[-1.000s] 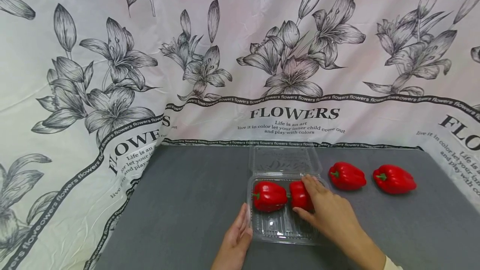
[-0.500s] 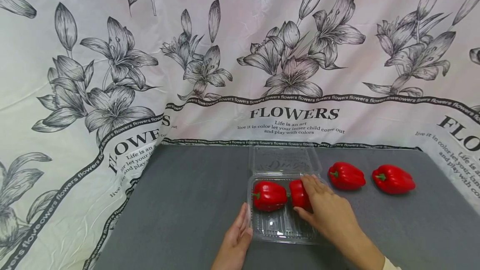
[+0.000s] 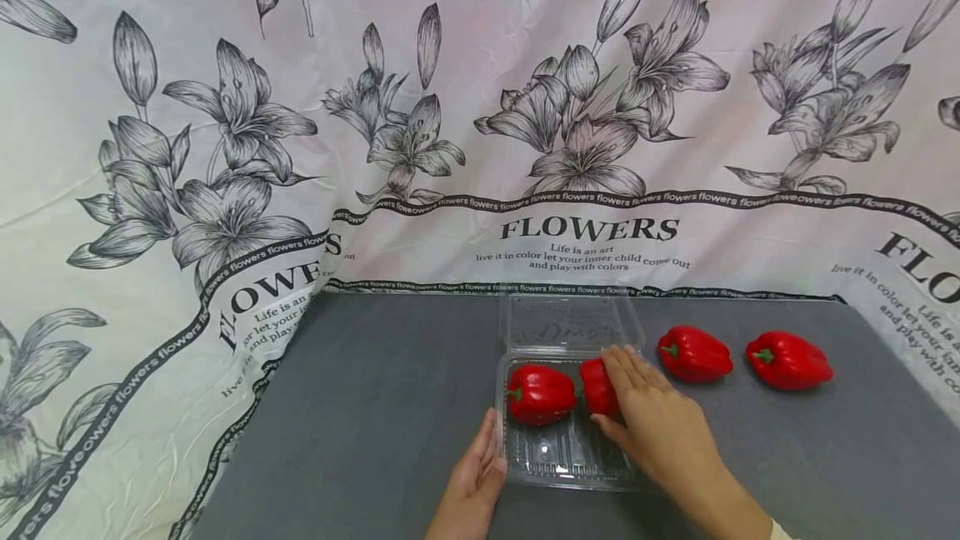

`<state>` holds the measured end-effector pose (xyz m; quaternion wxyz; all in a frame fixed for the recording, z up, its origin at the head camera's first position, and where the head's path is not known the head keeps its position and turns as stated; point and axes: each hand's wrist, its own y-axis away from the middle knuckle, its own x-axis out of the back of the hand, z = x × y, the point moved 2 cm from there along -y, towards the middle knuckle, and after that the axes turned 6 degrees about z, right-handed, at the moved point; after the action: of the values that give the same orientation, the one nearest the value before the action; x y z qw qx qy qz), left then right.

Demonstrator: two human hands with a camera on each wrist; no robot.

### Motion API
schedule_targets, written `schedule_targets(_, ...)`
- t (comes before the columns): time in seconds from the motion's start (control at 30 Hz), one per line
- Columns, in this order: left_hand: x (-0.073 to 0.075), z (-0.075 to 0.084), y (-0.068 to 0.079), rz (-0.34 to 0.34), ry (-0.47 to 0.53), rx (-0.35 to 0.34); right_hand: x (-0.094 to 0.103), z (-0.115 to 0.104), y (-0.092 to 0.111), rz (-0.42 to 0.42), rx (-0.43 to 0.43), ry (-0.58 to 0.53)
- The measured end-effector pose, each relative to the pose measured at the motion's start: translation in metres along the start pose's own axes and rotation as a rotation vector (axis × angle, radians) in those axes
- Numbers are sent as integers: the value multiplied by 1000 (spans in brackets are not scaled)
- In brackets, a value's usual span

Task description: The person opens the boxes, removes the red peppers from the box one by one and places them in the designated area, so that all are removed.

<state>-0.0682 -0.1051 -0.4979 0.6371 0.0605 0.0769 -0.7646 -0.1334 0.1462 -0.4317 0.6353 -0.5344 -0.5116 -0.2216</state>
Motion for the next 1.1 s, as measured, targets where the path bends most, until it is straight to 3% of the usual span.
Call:
schedule_targets(0.4, 0, 0, 0, 27, -26, 47, 9, 1, 0, 4, -19, -4)
schedule_targets(0.53, 0, 0, 0, 21, -27, 41, 14, 5, -2, 27, -31, -10)
schedule_targets(1.1, 0, -1, 0, -1, -11, 8, 33, 22, -6, -43, -148, -66)
